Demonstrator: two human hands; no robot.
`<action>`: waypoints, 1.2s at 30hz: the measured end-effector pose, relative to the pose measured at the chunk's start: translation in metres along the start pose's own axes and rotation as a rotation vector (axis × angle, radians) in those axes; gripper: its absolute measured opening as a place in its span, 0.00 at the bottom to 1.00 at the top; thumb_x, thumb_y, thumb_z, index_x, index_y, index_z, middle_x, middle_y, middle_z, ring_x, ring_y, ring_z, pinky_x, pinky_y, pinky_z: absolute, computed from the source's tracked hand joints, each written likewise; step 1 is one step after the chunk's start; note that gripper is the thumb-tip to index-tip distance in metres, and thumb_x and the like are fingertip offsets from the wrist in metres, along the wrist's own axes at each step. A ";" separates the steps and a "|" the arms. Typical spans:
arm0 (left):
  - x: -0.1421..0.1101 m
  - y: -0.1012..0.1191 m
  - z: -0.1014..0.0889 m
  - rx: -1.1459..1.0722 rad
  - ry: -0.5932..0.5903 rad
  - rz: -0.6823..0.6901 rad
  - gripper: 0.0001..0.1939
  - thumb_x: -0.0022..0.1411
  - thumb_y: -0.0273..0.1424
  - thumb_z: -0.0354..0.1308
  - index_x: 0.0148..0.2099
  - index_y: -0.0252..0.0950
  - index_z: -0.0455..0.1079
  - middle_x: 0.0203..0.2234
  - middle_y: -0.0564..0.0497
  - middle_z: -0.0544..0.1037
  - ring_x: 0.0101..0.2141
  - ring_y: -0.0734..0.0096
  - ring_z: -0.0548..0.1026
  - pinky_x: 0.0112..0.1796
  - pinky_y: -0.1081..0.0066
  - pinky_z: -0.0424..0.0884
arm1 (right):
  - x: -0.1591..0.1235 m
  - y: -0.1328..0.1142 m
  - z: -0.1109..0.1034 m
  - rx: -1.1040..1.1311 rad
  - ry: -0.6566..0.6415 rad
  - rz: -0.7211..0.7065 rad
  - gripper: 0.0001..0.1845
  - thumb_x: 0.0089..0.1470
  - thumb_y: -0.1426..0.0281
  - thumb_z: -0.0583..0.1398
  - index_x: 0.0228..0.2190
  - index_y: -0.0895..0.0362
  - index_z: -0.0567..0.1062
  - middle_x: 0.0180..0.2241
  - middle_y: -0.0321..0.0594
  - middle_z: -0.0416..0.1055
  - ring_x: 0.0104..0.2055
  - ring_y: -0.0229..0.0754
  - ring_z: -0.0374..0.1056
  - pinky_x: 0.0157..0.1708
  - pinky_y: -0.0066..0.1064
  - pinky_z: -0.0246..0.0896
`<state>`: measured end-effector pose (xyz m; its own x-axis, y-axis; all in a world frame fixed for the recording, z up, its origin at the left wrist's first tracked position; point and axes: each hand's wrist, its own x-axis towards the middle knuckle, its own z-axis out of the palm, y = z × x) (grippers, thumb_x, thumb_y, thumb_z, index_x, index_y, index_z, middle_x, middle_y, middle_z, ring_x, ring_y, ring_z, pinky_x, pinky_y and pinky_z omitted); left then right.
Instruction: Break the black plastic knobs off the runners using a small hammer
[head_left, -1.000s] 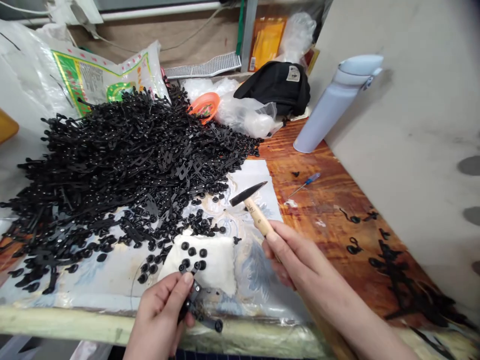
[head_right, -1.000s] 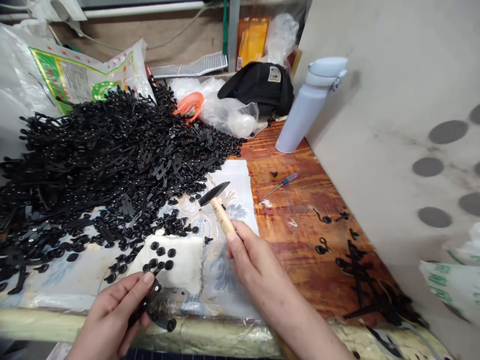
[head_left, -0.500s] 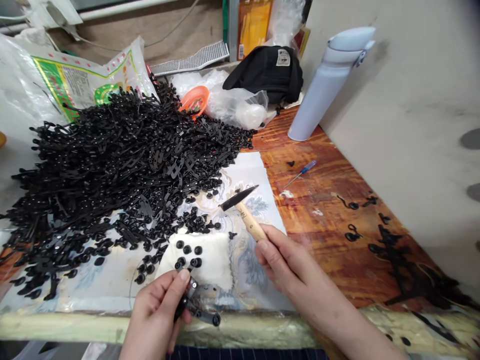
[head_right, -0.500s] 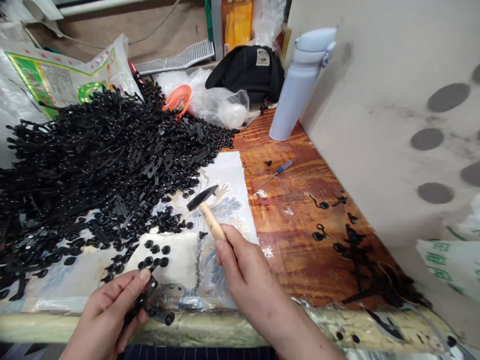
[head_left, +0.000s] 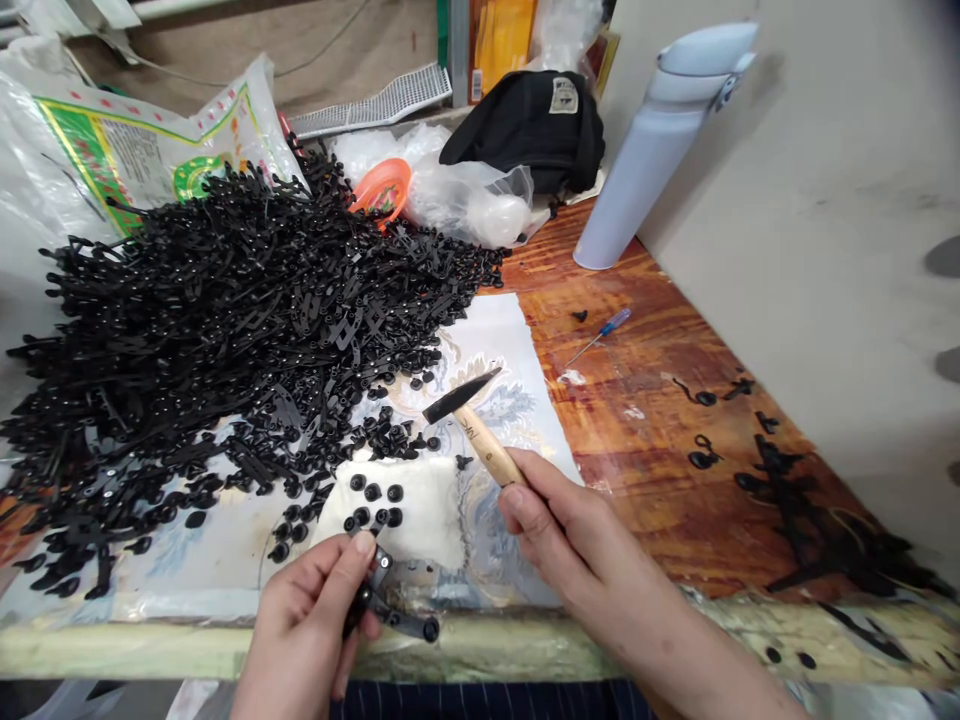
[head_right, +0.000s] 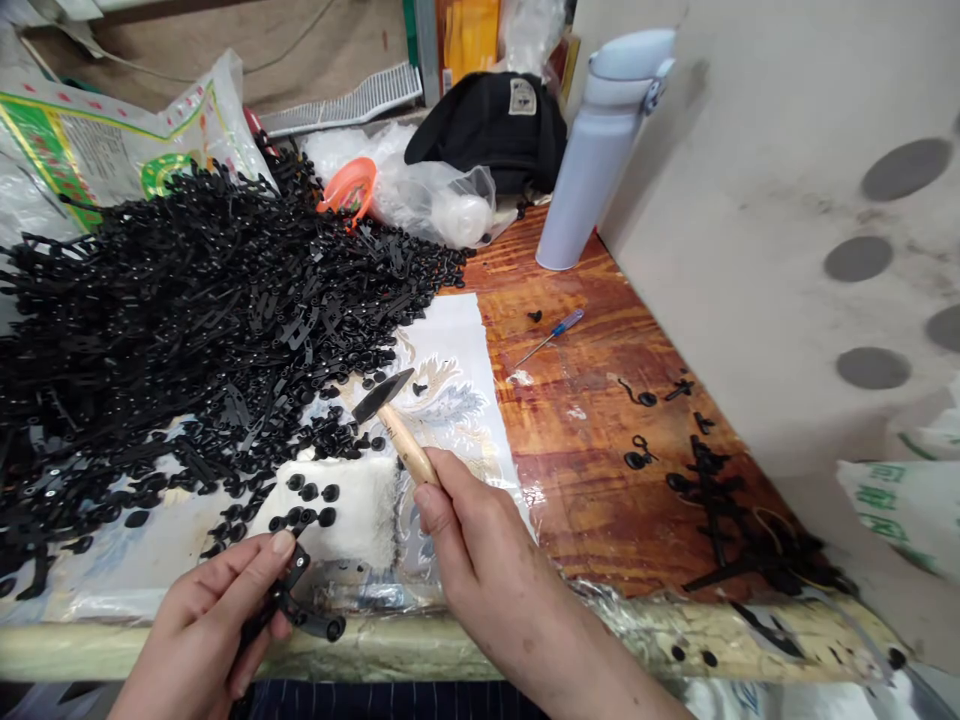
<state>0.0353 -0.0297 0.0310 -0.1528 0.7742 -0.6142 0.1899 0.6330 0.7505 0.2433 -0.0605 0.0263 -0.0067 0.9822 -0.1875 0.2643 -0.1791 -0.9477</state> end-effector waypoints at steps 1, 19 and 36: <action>0.000 0.000 0.000 0.001 -0.003 -0.002 0.20 0.46 0.46 0.67 0.25 0.33 0.69 0.08 0.57 0.68 0.08 0.88 0.52 0.12 0.84 0.42 | -0.001 0.000 0.000 0.007 0.001 0.001 0.11 0.67 0.62 0.46 0.35 0.52 0.62 0.23 0.29 0.56 0.22 0.35 0.53 0.19 0.27 0.50; 0.000 -0.001 -0.001 0.161 -0.124 0.055 0.21 0.55 0.47 0.59 0.22 0.37 0.63 0.11 0.58 0.64 0.12 0.83 0.51 0.13 0.81 0.42 | -0.025 -0.003 0.000 -0.442 -0.128 -0.345 0.34 0.62 0.73 0.53 0.65 0.41 0.51 0.54 0.40 0.73 0.48 0.49 0.74 0.41 0.39 0.75; 0.012 -0.010 -0.008 0.319 -0.172 0.138 0.20 0.57 0.45 0.50 0.18 0.41 0.55 0.09 0.59 0.58 0.14 0.76 0.53 0.18 0.73 0.48 | -0.015 -0.006 -0.003 -0.700 -0.161 -0.499 0.34 0.62 0.76 0.47 0.67 0.50 0.49 0.45 0.46 0.77 0.37 0.46 0.78 0.32 0.30 0.75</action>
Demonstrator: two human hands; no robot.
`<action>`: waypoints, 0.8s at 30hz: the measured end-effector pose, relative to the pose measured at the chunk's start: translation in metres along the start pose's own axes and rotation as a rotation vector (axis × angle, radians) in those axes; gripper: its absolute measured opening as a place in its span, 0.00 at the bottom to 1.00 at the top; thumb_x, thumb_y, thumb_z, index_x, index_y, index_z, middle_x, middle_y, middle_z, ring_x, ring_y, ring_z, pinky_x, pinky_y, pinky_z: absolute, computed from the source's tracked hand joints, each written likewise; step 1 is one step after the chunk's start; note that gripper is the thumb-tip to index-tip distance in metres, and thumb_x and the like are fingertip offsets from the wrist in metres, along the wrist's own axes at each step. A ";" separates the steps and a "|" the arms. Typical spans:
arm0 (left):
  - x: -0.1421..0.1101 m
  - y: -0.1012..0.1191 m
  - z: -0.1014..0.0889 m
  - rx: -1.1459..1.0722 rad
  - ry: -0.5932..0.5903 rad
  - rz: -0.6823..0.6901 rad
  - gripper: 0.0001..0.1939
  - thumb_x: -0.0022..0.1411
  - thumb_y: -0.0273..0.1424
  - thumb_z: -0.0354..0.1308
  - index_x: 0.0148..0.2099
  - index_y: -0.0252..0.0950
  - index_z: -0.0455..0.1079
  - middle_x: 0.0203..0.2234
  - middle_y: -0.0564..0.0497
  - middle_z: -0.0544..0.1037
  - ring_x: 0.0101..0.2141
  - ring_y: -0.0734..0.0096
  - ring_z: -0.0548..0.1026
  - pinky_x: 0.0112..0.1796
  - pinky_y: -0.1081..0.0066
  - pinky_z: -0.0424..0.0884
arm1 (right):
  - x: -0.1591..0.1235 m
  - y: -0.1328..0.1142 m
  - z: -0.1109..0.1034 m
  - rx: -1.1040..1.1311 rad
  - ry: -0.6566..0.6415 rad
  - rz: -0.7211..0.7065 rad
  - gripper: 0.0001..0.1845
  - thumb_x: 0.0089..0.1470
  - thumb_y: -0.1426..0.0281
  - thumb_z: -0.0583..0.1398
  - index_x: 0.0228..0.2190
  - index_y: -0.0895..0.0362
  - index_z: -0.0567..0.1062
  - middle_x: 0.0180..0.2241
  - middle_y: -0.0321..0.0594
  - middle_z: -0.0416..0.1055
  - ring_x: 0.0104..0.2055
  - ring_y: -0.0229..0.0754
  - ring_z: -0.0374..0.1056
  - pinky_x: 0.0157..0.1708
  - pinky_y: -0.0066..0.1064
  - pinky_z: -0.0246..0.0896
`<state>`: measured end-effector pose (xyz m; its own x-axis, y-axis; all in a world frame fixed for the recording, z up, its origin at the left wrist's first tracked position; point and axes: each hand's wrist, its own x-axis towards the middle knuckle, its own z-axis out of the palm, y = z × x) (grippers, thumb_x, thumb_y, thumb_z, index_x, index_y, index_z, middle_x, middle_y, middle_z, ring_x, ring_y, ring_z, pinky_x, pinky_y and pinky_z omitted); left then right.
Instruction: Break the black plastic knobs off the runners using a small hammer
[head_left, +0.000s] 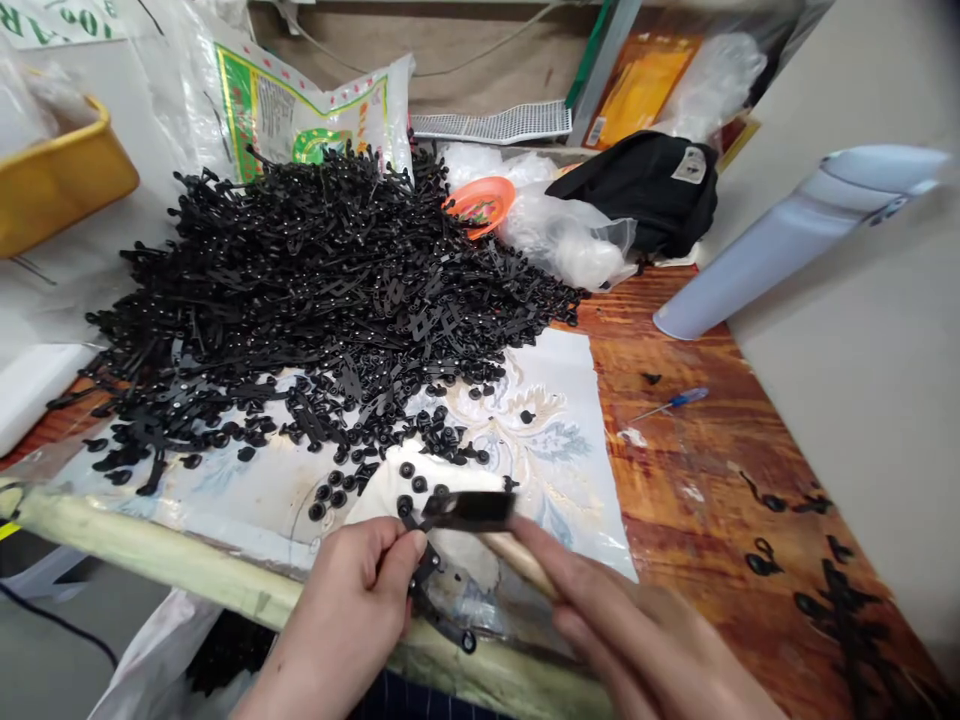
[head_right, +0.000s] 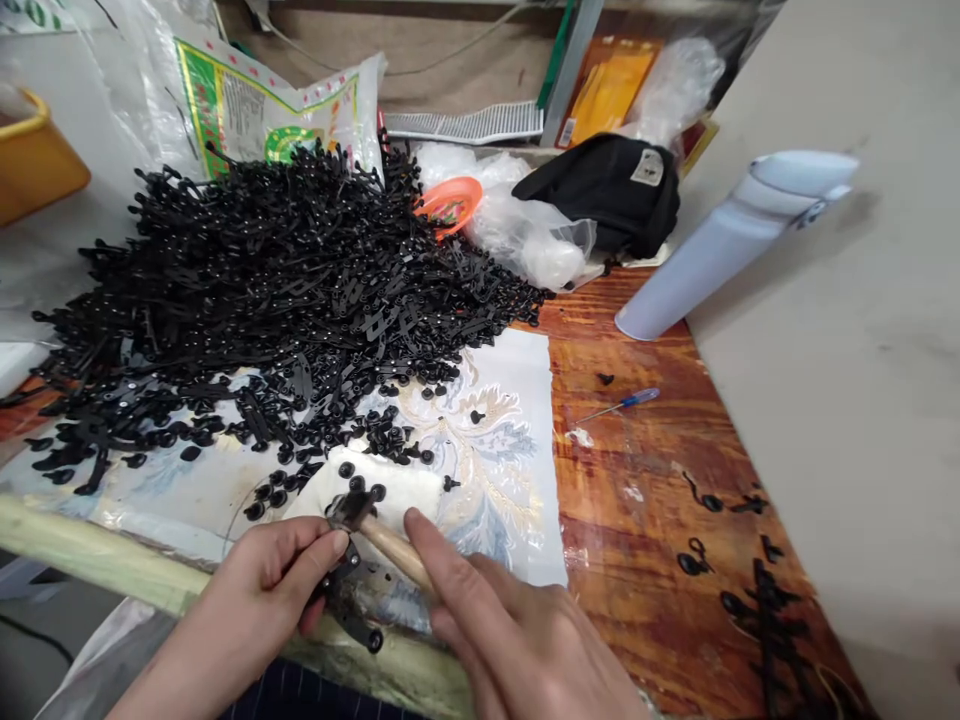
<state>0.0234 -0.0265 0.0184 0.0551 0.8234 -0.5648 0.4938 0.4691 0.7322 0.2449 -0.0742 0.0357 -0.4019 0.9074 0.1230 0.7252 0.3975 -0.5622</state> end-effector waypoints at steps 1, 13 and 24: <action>0.000 0.001 0.000 0.021 0.003 0.004 0.20 0.57 0.45 0.50 0.18 0.41 0.55 0.09 0.59 0.59 0.14 0.76 0.54 0.18 0.73 0.49 | 0.000 0.000 0.000 0.012 0.018 -0.005 0.34 0.62 0.76 0.47 0.67 0.51 0.49 0.45 0.46 0.78 0.36 0.45 0.78 0.32 0.29 0.75; 0.001 -0.004 0.002 0.002 0.004 -0.021 0.20 0.58 0.44 0.50 0.18 0.40 0.57 0.08 0.58 0.61 0.12 0.77 0.53 0.16 0.74 0.47 | -0.002 0.000 0.004 -0.003 -0.036 0.067 0.34 0.61 0.78 0.47 0.67 0.53 0.50 0.42 0.47 0.79 0.35 0.45 0.78 0.32 0.31 0.75; 0.004 -0.011 -0.002 0.050 -0.027 0.052 0.20 0.61 0.44 0.47 0.20 0.41 0.54 0.11 0.59 0.59 0.16 0.74 0.55 0.19 0.72 0.49 | -0.006 0.002 0.008 0.078 -0.070 0.194 0.27 0.65 0.69 0.50 0.63 0.49 0.59 0.47 0.46 0.76 0.40 0.47 0.76 0.37 0.35 0.73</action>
<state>0.0163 -0.0277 0.0087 0.1049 0.8372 -0.5367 0.5322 0.4086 0.7415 0.2440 -0.0802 0.0274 -0.2991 0.9529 -0.0493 0.7481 0.2021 -0.6320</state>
